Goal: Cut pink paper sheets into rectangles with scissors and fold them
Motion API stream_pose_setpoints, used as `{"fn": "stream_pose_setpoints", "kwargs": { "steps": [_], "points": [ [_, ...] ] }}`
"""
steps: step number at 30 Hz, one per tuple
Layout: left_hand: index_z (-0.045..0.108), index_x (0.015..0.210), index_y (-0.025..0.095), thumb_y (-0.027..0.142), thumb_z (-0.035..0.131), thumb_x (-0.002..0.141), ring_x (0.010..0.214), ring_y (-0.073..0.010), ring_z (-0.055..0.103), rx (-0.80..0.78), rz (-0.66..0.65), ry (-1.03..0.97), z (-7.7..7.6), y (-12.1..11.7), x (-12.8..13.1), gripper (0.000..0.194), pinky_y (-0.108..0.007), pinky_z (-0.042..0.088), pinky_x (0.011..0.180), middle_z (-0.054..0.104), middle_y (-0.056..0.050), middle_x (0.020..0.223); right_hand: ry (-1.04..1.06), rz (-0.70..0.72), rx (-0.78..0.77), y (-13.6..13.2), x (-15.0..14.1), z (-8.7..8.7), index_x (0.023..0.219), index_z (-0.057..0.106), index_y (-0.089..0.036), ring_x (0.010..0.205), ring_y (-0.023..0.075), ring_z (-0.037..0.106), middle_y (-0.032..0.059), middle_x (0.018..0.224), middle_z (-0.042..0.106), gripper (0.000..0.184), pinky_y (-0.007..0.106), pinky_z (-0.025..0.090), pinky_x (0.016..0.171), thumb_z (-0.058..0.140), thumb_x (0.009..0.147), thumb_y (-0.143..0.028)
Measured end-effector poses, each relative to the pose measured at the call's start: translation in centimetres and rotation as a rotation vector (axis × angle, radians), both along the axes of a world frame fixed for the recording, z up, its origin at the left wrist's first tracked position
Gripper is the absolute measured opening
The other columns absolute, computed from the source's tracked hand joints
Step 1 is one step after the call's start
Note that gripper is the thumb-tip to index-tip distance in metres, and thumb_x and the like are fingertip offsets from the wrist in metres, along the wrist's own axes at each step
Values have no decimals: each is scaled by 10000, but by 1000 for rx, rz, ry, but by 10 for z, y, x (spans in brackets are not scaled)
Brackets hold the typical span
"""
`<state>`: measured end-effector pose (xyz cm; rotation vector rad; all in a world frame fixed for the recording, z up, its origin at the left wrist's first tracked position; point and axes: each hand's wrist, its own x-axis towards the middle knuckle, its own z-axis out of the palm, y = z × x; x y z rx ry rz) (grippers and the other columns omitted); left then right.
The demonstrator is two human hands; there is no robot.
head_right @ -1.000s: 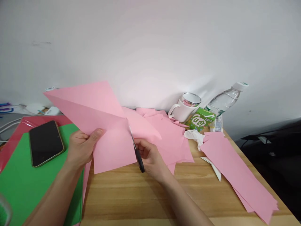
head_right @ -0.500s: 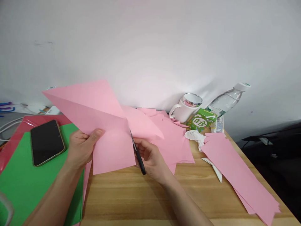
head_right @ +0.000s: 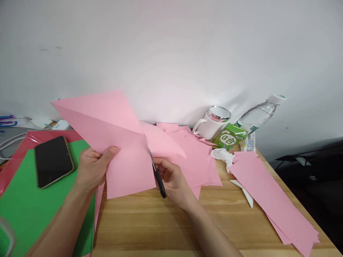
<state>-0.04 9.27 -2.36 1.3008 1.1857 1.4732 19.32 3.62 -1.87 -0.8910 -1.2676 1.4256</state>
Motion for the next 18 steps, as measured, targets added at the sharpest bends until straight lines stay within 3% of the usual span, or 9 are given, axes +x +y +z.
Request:
{"fn": "stream_pose_setpoints", "kwargs": {
  "steps": [18],
  "points": [
    [661,691,160,291,723,654,530,-120,530,-9,4,3,-4,1,-2,150,-231,444,486,607,12,593,-3,-45,27,0,-1,-4,889,636,-195,805,185,637,47,827,697,401,259,491,708,789,588,-412]
  ]
}}
